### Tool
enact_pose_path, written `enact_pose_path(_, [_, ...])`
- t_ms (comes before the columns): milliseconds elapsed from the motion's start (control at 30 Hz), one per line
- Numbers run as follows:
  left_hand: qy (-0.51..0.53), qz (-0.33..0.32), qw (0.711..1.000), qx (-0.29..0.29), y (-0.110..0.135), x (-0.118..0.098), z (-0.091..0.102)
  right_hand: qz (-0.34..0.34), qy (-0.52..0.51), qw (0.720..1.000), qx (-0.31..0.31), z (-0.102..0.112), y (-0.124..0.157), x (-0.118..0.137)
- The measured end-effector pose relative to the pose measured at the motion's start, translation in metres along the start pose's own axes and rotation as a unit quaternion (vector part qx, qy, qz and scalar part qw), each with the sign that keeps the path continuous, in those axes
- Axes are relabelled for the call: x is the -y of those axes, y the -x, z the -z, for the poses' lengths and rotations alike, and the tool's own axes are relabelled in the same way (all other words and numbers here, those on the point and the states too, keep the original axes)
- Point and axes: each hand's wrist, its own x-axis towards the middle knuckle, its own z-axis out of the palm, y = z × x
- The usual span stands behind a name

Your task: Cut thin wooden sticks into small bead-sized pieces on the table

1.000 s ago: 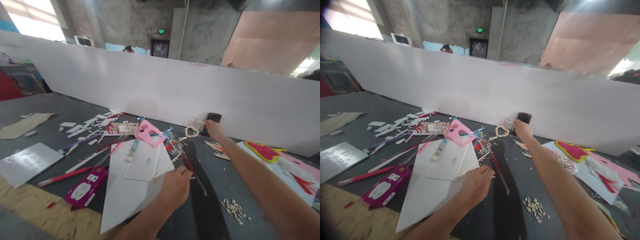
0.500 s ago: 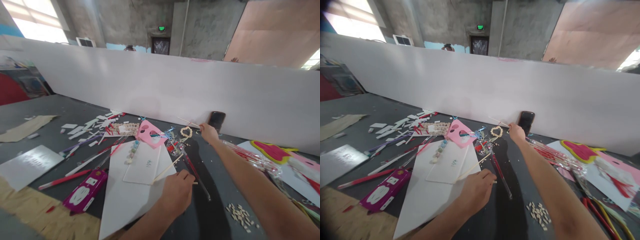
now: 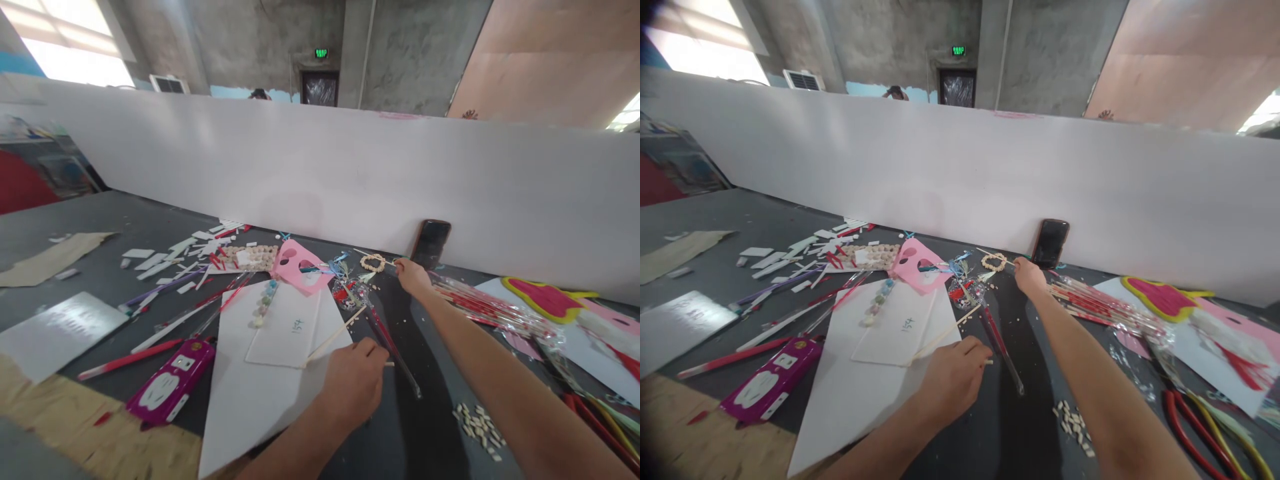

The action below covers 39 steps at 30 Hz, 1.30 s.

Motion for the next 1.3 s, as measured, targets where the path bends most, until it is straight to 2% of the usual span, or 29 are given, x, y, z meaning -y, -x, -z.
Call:
enact_pose_path(167, [-0.007,0.005,1.0,-0.006,0.0,0.0,0.001,0.008,0.01,1.0,0.005,-0.001,0.007,-0.003])
enact_pose_path(300, [-0.013,0.002,1.0,-0.012,0.001,0.0,0.003,0.022,0.02,1.0,0.007,0.008,0.017,-0.01])
enact_pose_path(467, [-0.016,0.008,0.999,-0.047,0.003,0.002,-0.002,0.047,0.024,0.999,0.005,0.042,0.047,-0.027])
enact_pose_path(633, [-0.03,0.003,0.997,-0.07,0.003,0.002,-0.006,0.02,0.028,0.999,0.013,0.086,0.09,-0.052])
enact_pose_path(733, [-0.039,0.001,0.997,-0.069,0.003,-0.004,-0.006,0.011,0.022,1.0,0.007,0.1,0.111,-0.058])
enact_pose_path(900, [-0.045,-0.004,0.997,-0.065,0.006,-0.01,-0.007,0.055,-0.019,0.998,-0.002,0.095,0.142,-0.051])
enact_pose_path(1067, [-0.06,0.023,0.992,-0.104,0.005,0.0,-0.006,0.106,-0.076,0.991,0.0,0.083,0.199,-0.051])
enact_pose_path(1167, [-0.078,0.003,0.987,-0.138,0.005,0.007,-0.009,0.089,-0.102,0.991,-0.013,0.082,0.237,-0.062])
enact_pose_path(1300, [-0.088,-0.015,0.983,-0.158,0.008,0.006,-0.013,0.034,-0.124,0.988,-0.085,0.078,0.269,-0.081])
